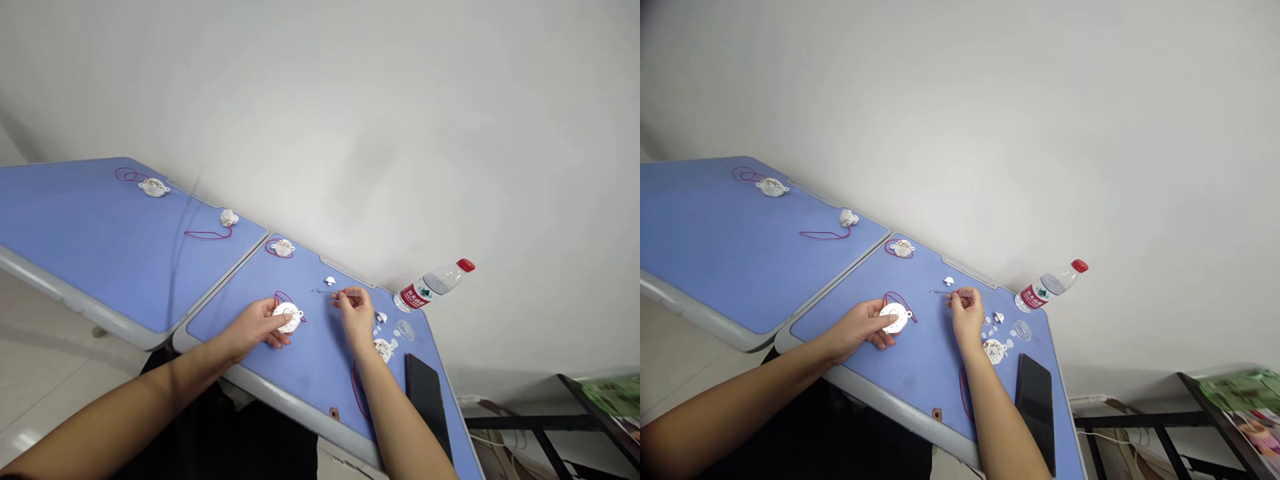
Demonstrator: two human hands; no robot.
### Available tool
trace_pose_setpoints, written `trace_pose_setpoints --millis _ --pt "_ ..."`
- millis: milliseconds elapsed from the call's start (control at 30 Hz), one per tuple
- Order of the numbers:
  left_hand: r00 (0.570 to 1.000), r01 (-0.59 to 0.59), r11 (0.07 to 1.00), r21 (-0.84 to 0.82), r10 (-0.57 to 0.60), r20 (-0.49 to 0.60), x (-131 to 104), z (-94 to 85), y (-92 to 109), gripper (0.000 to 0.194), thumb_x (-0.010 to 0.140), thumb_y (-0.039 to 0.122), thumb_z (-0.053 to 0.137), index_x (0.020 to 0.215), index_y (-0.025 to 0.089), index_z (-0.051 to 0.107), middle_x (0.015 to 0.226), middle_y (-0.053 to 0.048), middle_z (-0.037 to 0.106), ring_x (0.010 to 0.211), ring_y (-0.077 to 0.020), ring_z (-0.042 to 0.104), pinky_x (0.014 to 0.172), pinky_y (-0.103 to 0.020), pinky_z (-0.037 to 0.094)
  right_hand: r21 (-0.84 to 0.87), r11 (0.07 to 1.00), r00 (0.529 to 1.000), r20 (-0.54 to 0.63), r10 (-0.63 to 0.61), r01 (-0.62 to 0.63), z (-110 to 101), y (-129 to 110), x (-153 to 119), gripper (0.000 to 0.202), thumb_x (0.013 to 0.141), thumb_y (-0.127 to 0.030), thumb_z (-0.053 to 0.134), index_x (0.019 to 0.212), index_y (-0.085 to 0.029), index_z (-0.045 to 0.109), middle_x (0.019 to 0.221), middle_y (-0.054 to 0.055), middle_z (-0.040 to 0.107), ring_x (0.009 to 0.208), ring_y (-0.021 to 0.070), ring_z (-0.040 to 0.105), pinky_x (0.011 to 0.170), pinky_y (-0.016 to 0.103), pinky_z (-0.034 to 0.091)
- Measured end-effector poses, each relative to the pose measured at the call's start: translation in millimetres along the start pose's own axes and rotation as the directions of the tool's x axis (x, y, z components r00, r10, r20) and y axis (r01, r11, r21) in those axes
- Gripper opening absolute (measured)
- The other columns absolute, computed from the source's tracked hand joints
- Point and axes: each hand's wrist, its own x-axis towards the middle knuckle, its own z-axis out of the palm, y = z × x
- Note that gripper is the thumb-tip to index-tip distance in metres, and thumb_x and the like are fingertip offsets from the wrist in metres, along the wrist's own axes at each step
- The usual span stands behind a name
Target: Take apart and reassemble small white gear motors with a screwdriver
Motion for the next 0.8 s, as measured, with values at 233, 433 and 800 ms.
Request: trace_pose_setpoints --millis 233,433,800 --pt "1.0 -0.015 1.0 -0.009 0.015 0.012 -0.5 -0.6 -0.4 0.042 0.07 0.045 0.072 0.094 0.013 0.058 0.074 -0.002 0.069 0.058 -0.0139 0.067 0.052 -0.023 0.05 0.011 1.0 1.0 0.001 -0.008 0.008 -0.6 -4.2 -2.6 0.021 0.07 -0.03 0.07 0.08 -0.02 0.055 0.078 -0.002 0.059 0.076 0.0199 0.07 0.066 0.035 0.059" --pt "1.0 -0.01 1.0 0.019 0.01 0.004 -1.5 -1.1 -0.6 0.043 0.07 0.045 0.071 0.094 0.012 0.058 0.076 -0.005 0.071 0.06 -0.015 0.068 0.052 -0.023 0.05 0.043 0.998 0.999 -0.008 -0.037 0.037 -3.0 -13.0 -5.1 0.024 0.07 -0.033 0.072 0.081 -0.02 0.055 0.077 -0.001 0.061 0.074 0.0183 0.068 0.063 0.034 0.059" --pt "1.0 0.007 1.0 0.016 -0.007 0.011 0.7 -1.0 -2.7 0.043 0.071 0.048 0.069 0.093 0.013 0.06 0.066 -0.003 0.069 0.053 -0.0128 0.065 0.049 -0.021 0.049 0.171 0.983 0.994 0.08 -0.076 0.062 -10.1 -53.0 -27.8 0.018 0.077 -0.031 0.072 0.084 -0.02 0.058 0.08 -0.001 0.061 0.067 0.0153 0.066 0.061 0.033 0.057"
